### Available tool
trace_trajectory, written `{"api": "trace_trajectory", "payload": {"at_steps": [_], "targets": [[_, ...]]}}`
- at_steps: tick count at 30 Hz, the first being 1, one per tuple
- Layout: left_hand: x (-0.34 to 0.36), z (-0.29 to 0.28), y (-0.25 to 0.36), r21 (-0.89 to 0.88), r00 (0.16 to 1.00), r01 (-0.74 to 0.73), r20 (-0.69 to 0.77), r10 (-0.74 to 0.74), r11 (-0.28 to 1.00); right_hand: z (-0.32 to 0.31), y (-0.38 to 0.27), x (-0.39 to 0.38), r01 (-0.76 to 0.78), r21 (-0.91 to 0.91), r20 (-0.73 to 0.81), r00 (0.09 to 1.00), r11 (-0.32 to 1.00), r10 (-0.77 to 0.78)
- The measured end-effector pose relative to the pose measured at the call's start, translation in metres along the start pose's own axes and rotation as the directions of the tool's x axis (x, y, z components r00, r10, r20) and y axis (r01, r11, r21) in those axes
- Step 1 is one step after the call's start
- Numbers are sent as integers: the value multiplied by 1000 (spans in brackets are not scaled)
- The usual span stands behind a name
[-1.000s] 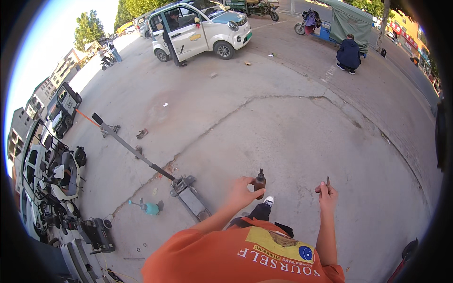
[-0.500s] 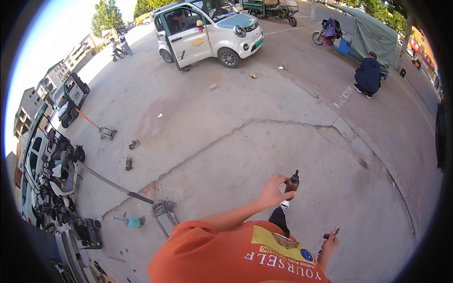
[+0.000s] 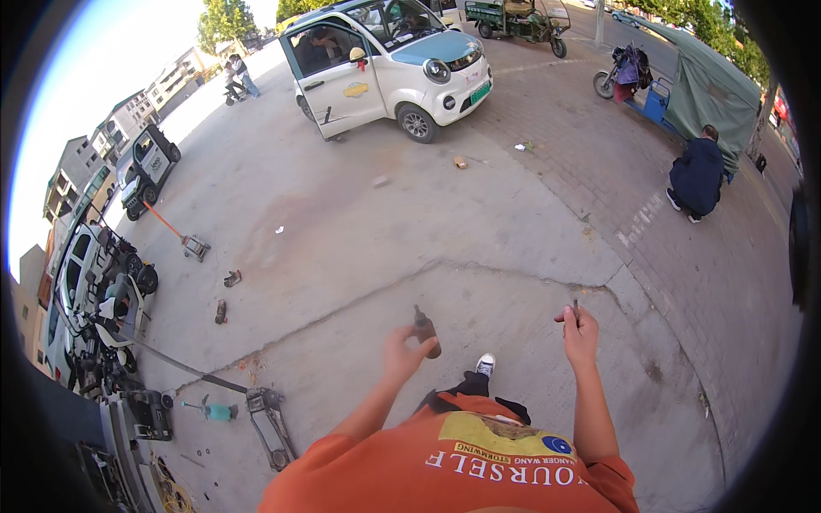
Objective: The person uses a wrench to tighten a bolt on a blue three-wheeled vehicle, then walks to a tool cart to select another wrench. They return to the vehicle and continue tightening the bolt with the new wrench.
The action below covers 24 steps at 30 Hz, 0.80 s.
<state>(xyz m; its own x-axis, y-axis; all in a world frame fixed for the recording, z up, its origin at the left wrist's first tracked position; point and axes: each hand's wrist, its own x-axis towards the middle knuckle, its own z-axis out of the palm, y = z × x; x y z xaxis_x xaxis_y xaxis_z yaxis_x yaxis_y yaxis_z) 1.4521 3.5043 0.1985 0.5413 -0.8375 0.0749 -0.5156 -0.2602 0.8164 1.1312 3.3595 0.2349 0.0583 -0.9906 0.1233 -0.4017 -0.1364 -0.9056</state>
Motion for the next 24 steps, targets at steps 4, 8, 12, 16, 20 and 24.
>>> {"api": "trace_trajectory", "payload": {"at_steps": [4, 8, 12, 16, 20, 24], "targets": [[93, 92, 57, 35, 993, -67, 100, 63, 997, -17, 68, 83, -33, -59, -48, 998, 998, 30], [196, 209, 126, -63, 953, -204, 216, 213, 977, -78, 158, 115, -342, -192, -172, 935, 920, 311], [274, 303, 229, -138, 866, -326, 352, 354, 935, -159, 240, 122, -471, -62, -398, 820, 880, 411], [356, 398, 297, -236, 812, -389, 368, 452, 891, -207, 299, 174, -619, -92, -583, 668, 780, 462], [440, 485, 321, -219, 832, -440, 266, 487, 871, -236, 346, 301, -628, -135, -577, 679, 767, 454], [514, 527, 324, -196, 919, -286, 221, 327, 938, -241, 331, 529, -409, -181, -364, 873, 895, 325]]}}
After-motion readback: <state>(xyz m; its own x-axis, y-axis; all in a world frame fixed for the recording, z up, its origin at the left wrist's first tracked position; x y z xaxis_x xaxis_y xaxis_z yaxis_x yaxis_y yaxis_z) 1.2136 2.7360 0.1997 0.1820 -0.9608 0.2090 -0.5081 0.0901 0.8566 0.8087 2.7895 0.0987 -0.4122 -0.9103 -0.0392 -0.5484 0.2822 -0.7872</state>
